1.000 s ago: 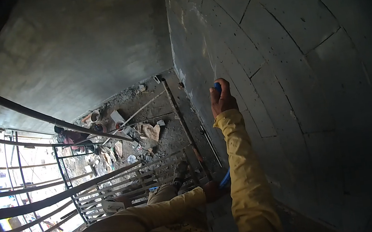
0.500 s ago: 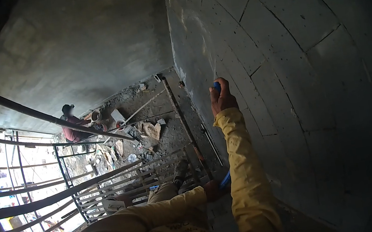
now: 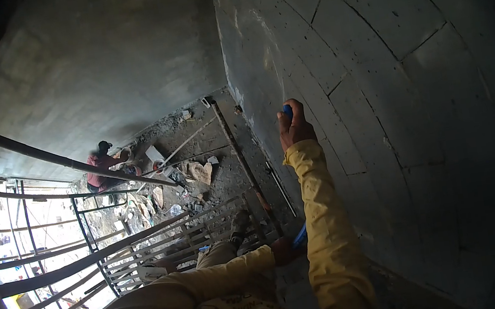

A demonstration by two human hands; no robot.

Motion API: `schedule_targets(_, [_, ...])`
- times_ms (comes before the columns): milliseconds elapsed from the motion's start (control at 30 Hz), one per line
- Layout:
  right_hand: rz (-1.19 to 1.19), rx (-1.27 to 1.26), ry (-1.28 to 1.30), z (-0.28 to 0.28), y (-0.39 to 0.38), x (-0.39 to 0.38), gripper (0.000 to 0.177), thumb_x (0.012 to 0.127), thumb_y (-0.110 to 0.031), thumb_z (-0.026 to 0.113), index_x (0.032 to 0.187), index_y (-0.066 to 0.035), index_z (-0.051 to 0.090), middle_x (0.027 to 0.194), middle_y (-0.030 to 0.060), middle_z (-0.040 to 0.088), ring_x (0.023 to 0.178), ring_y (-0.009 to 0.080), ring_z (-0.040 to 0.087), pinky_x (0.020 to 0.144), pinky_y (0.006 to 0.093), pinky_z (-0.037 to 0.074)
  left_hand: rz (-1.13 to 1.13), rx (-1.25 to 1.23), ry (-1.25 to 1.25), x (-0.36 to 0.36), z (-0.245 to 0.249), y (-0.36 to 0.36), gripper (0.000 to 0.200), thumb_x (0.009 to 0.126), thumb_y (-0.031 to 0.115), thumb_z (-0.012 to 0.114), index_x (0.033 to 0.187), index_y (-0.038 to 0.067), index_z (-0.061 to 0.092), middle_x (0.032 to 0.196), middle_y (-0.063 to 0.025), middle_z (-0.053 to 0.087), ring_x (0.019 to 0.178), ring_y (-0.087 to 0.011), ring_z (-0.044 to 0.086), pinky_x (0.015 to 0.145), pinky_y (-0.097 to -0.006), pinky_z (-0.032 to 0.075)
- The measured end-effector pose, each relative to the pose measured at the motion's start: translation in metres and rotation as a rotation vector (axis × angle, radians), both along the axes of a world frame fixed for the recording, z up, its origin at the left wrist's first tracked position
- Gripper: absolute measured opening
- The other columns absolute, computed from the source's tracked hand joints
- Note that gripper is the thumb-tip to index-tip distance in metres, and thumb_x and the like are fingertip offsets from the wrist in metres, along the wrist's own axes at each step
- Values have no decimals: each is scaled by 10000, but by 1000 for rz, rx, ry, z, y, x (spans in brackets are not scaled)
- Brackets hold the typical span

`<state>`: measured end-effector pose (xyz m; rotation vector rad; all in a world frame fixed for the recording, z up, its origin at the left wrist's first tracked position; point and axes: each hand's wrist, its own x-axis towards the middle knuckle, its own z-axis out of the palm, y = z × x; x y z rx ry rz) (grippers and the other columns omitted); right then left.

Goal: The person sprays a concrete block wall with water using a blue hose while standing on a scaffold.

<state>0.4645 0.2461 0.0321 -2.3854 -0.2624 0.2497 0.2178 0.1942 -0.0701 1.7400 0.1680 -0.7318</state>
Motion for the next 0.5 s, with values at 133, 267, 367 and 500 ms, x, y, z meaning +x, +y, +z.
schedule_targets(133, [0, -12, 22, 1, 1, 0, 379, 884, -394, 465, 1206, -203, 407, 1035, 157, 618, 922, 401, 602, 769, 445, 486, 2, -16, 3, 3, 12, 5, 428, 800, 451, 586, 837, 27, 633, 855, -235, 630, 867, -389, 604, 760, -452, 463])
schedule_targets(267, [5, -9, 20, 0, 2, 0, 375, 883, -389, 470, 1205, -206, 409, 1040, 161, 616, 928, 401, 601, 773, 448, 485, 1, -12, -10, 1, -2, 0, 435, 805, 458, 579, 828, 27, 633, 851, -238, 628, 856, -393, 603, 752, -456, 460])
schedule_targets(367, [15, 2, -2, -4, 2, 2, 374, 882, -388, 471, 1204, -209, 408, 1045, 164, 615, 931, 403, 600, 775, 451, 485, -14, -11, -12, 4, 6, 4, 447, 809, 467, 573, 821, 24, 631, 841, -241, 626, 846, -396, 603, 745, -458, 458])
schedule_targets(500, [11, -9, -12, -1, 4, 1, 345, 894, -365, 455, 1203, -223, 400, 1022, 190, 622, 915, 423, 595, 747, 478, 485, -27, 19, -17, 3, -3, 1, 459, 810, 476, 571, 809, 21, 629, 822, -247, 622, 835, -402, 601, 733, -460, 458])
